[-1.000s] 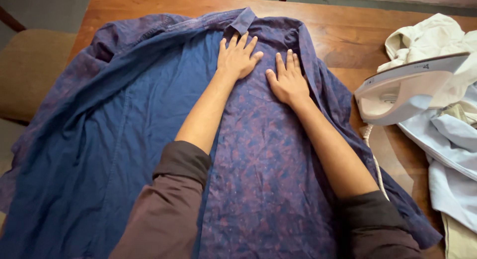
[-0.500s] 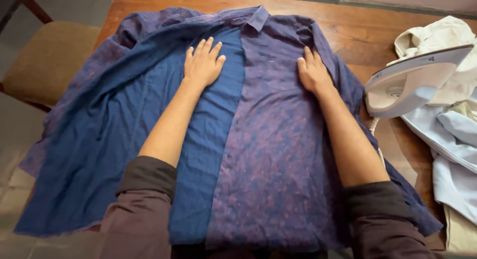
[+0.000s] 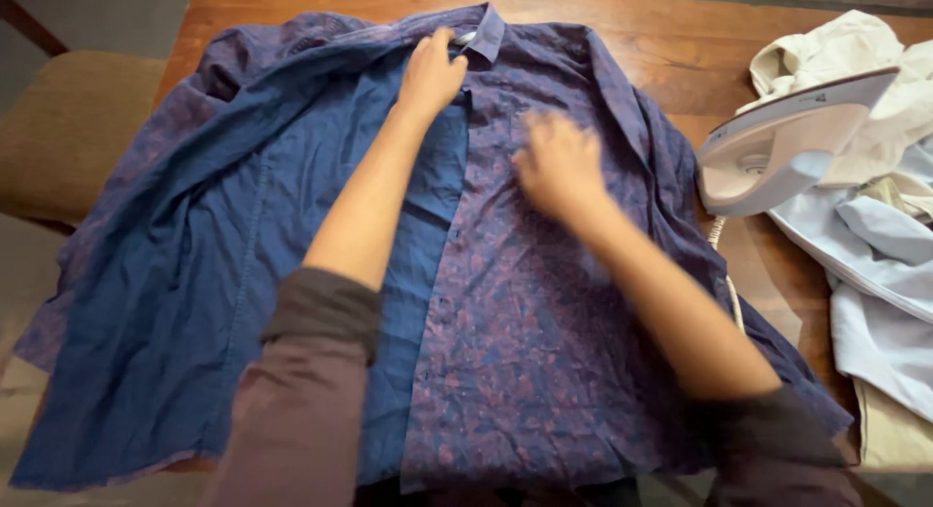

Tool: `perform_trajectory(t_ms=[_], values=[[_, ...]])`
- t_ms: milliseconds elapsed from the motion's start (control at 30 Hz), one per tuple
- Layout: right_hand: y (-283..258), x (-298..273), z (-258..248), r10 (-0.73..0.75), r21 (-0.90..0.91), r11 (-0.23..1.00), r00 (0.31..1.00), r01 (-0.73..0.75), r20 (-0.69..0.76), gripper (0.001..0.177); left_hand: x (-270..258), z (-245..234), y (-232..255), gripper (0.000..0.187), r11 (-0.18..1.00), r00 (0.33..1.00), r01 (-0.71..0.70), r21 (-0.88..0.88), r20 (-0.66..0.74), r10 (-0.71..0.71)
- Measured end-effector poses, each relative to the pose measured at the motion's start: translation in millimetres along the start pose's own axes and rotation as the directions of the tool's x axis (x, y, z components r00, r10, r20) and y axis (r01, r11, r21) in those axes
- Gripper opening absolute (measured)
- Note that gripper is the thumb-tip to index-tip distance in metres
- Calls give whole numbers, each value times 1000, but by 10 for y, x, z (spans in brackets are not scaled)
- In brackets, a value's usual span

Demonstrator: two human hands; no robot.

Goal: The person irons a blue patterned shirt laid out on a wooden table. They use a white electric iron to smooth the fabric, moving it systematically across the shirt's surface. The person adjusts the shirt's position and folds the collar during the process.

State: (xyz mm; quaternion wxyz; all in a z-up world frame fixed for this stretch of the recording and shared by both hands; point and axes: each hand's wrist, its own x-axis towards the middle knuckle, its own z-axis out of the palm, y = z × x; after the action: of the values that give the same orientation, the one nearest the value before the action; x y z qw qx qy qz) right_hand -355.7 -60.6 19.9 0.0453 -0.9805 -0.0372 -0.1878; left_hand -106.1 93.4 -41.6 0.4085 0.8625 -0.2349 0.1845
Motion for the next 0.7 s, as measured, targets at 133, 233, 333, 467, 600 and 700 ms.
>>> perform_trajectory(t_ms=[133, 233, 333, 467, 600, 700], values=[[-927, -949, -588, -220, 260, 950, 962, 174, 159, 24, 373, 349, 106, 58, 990, 975, 115, 84, 179, -129], [-1377, -1670, -948, -242, 331, 936, 901, 119, 361, 58, 461, 593, 69, 50, 981, 978, 124, 147, 148, -145], [-1504, -2074, -929, -296, 316, 929, 896, 190, 331, 84, 531, 753, -96, 32, 971, 987, 113, 210, 92, -134], [-1510, -2431, -567, -344, 340, 915, 862, 218, 372, 92, 649, 867, -275, 23, 988, 996, 85, 126, -21, -84], [-1521, -2658, -319, -370, 223, 919, 904, 324, 215, 93, 724, 853, -333, 24, 998, 992, -18, 66, -120, 26], [-1528, -2683, -304, -367, 218, 921, 905, 322, 213, 91, 705, 800, -298, 22, 994, 997, 30, 107, -77, -22]])
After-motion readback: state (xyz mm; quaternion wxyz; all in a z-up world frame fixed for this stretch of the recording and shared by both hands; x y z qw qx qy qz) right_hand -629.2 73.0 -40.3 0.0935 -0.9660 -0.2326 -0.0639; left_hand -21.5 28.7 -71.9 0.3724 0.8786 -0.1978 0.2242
